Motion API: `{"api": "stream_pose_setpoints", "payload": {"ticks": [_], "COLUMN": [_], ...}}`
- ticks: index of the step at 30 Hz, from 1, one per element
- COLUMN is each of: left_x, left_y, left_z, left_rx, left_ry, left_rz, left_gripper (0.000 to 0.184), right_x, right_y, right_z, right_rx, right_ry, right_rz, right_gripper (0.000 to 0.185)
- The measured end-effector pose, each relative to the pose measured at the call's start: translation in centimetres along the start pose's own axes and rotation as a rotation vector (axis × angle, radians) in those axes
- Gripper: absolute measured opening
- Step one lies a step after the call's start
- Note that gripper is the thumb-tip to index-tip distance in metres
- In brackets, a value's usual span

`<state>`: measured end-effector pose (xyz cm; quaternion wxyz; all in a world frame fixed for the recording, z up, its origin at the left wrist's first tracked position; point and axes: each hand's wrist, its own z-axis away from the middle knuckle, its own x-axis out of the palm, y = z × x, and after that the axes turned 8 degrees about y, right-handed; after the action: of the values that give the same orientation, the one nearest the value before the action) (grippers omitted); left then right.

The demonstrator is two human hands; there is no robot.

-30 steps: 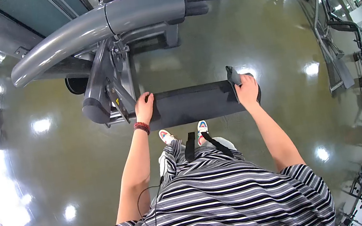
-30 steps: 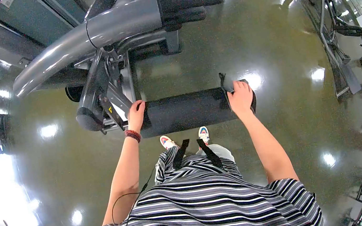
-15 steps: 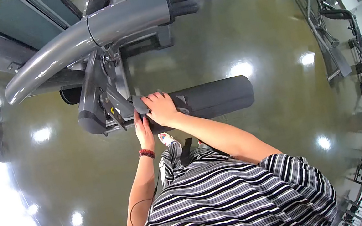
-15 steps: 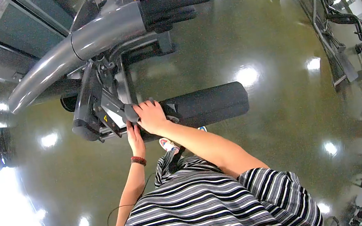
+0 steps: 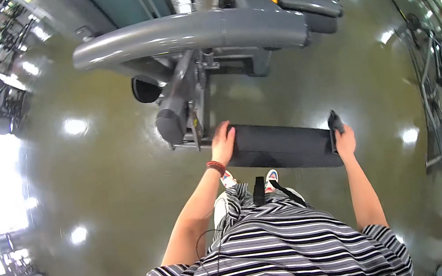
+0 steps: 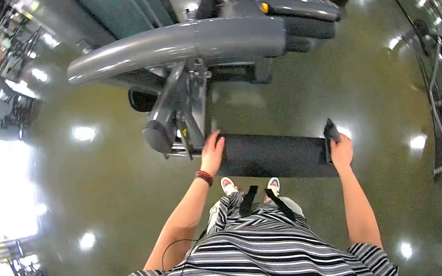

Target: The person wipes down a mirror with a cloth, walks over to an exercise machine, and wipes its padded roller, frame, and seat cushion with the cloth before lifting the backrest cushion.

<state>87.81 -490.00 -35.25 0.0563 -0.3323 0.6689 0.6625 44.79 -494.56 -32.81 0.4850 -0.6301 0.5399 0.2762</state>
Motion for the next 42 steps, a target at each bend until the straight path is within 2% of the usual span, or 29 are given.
{"api": "stream_pose_setpoints", "payload": {"ticks": [2,3,6,8,10,12,13,15,16,18,21,25,28,31,33,34,36,37,38,39,41,42], "left_x": [0.1,-0.1,-1.4,-3.4,-6.8,-9.4,-10.8,-13.3,-14.3,-15.9,-17.1,-18.9,-19.4,-19.2,-19.1,-18.9,-18.7,-18.7,-18.6,-18.5,-18.8,-18.7], "left_y": [0.3,0.8,2.7,5.1,7.0,7.0,7.4,7.1,6.6,5.8,4.5,4.1,5.2,7.1,8.3,9.0,11.1,12.0,12.6,13.1,14.4,15.2], "left_z": [0.5,0.9,2.0,2.6,2.9,2.8,2.8,2.9,2.9,2.9,3.2,3.0,1.7,-0.3,-1.8,-2.3,-2.7,-2.8,-2.9,-3.1,-4.0,-4.3], "left_rx": [-0.020,-0.017,-0.050,-0.098,-0.226,-0.159,-0.187,-0.240,-0.266,-0.282,-0.307,-0.343,-0.259,-0.122,0.054,0.143,0.160,0.155,0.152,0.166,0.198,0.210], "left_ry": [0.028,0.046,0.085,0.160,0.219,0.406,0.471,0.577,0.616,0.636,0.699,0.667,0.637,0.609,0.617,0.622,0.637,0.635,0.634,0.638,0.599,0.576], "left_rz": [0.017,0.016,0.111,0.224,0.425,0.501,0.604,0.734,0.762,0.747,0.767,0.741,0.680,0.546,0.320,0.208,0.187,0.199,0.210,0.223,0.320,0.370], "left_gripper": [0.039,0.039,0.041,0.034,0.029,0.021,0.021,0.021,0.022,0.024,0.025,0.027,0.028,0.032,0.032,0.032,0.033,0.033,0.032,0.031,0.031,0.031], "right_x": [0.0,-0.2,-0.4,-1.7,-3.7,-6.4,-8.9,-9.0,-7.2,-6.0,-0.5,0.6,-1.4,0.2,1.3,1.7,2.5,2.8,-0.1,-1.5,-5.0,-7.6], "right_y": [0.1,-0.6,-7.4,-14.1,-25.2,-32.9,-36.5,-41.6,-43.2,-45.9,-46.7,-47.4,-49.3,-50.6,-50.4,-49.7,-47.7,-46.3,-45.1,-43.2,-40.1,-39.0], "right_z": [-0.4,-1.5,-0.5,-0.1,0.1,-0.7,-0.9,-0.8,-0.5,0.3,3.9,3.3,1.0,-0.4,-1.2,-1.7,-2.3,-2.2,-2.5,-2.8,-3.6,-4.2], "right_rx": [0.138,0.384,0.676,0.857,0.797,0.425,0.349,-0.162,-0.573,-1.008,-1.326,-1.263,-1.018,-0.744,-0.603,-0.440,-0.096,0.143,0.379,0.661,0.710,0.718], "right_ry": [-0.131,-0.285,-0.124,-0.339,-0.384,-0.438,-0.525,-0.362,-0.108,-0.241,0.102,0.141,-0.184,-0.231,-0.314,-0.430,-0.652,-0.721,-0.762,-0.887,-0.895,-0.765], "right_rz": [0.074,-0.075,-0.938,-1.402,-1.487,-1.603,-1.547,-1.353,-1.169,-0.738,-0.495,-0.551,-0.609,-0.739,-0.786,-0.922,-1.183,-1.413,-1.650,-1.739,-1.953,-1.926], "right_gripper": [0.032,0.037,0.037,0.039,0.037,0.033,0.029,0.027,0.030,0.035,0.026,0.029,0.036,0.030,0.028,0.028,0.027,0.025,0.028,0.035,0.032,0.032]}}
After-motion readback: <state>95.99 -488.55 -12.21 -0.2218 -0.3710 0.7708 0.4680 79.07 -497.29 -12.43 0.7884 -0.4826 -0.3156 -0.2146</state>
